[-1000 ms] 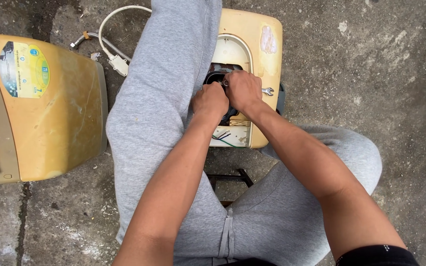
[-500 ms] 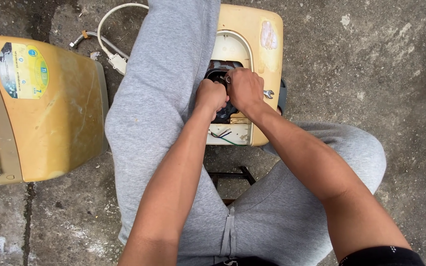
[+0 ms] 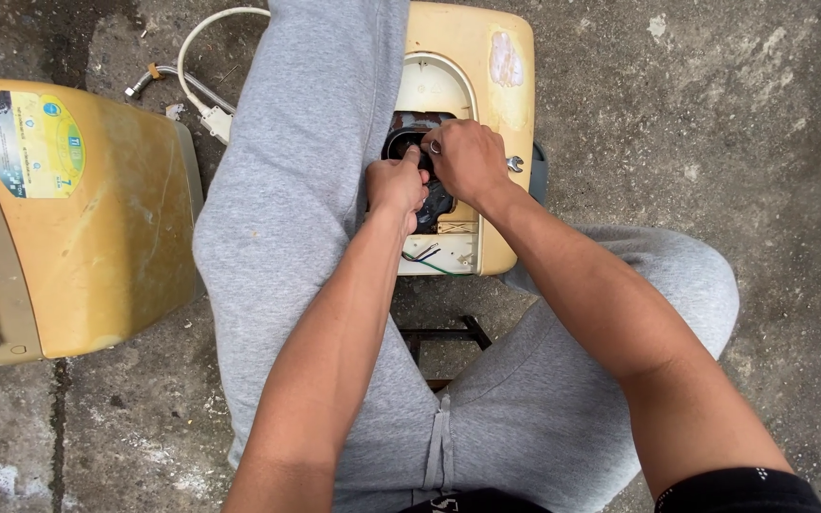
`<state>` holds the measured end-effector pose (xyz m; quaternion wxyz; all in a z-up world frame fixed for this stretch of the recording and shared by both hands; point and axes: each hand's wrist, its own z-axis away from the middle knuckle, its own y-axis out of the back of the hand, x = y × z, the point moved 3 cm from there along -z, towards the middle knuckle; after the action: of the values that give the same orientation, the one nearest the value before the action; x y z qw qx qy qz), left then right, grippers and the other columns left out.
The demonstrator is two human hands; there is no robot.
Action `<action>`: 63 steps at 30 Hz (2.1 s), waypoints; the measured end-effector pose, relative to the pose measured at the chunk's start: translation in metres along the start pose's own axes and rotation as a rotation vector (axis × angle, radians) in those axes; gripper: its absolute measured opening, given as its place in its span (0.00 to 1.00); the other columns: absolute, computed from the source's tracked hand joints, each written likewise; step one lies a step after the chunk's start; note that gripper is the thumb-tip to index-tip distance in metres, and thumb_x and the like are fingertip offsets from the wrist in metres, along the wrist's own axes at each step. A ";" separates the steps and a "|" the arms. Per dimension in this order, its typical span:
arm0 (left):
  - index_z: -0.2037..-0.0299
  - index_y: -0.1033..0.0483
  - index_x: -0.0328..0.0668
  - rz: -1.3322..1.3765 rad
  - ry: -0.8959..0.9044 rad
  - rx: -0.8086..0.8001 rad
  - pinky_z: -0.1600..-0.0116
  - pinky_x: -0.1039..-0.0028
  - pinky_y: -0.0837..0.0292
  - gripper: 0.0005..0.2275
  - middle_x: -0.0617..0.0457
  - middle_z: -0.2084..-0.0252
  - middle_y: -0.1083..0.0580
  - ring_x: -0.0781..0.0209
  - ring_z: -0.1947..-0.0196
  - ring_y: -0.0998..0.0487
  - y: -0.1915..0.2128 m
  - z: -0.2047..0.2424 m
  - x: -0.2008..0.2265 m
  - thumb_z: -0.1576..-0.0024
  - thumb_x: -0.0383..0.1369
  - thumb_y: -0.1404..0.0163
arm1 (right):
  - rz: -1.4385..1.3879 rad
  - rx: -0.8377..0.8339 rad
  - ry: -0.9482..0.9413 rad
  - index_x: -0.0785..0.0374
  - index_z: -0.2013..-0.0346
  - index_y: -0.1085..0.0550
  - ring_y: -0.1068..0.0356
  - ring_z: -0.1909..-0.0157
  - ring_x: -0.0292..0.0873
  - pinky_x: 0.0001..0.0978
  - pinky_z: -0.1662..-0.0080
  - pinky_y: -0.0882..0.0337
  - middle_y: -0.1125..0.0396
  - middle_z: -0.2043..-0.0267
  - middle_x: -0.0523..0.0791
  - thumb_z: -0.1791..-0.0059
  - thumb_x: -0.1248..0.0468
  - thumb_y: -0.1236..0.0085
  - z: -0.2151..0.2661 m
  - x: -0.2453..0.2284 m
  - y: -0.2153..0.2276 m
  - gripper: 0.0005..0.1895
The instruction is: Disassembling a water heater by removing nuts with a wrench and extracting the internal heating element.
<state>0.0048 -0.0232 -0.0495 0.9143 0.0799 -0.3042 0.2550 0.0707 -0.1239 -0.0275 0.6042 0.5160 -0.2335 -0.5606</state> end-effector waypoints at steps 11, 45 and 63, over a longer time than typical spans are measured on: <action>0.80 0.29 0.31 0.089 0.032 0.017 0.88 0.82 0.50 0.20 0.52 0.87 0.38 0.70 0.92 0.40 0.003 0.013 -0.004 0.38 0.38 0.51 | -0.213 -0.083 0.041 0.54 0.58 0.16 0.24 0.55 0.66 0.60 0.53 0.24 0.23 0.60 0.52 0.51 0.64 0.45 0.002 -0.005 0.015 0.11; 0.73 0.32 0.44 0.202 0.230 0.061 0.83 0.78 0.59 0.09 0.55 0.81 0.34 0.70 0.87 0.44 0.008 0.035 0.003 0.45 0.35 0.46 | -0.550 -0.129 -0.423 0.52 0.67 0.21 0.32 0.70 0.35 0.31 0.62 0.34 0.25 0.76 0.41 0.47 0.54 0.44 0.043 -0.010 0.046 0.10; 0.79 0.33 0.39 0.132 0.062 0.033 0.88 0.80 0.51 0.11 0.55 0.86 0.39 0.72 0.91 0.43 0.017 0.038 0.003 0.51 0.34 0.44 | -1.066 0.151 -0.555 0.65 0.71 0.30 0.24 0.78 0.38 0.23 0.74 0.28 0.36 0.79 0.45 0.59 0.66 0.38 0.046 -0.005 -0.006 0.08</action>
<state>-0.0215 -0.0187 -0.0170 0.9029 0.0669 -0.2763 0.3223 0.0269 -0.1352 -0.0148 0.1186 0.4379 -0.1308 -0.8815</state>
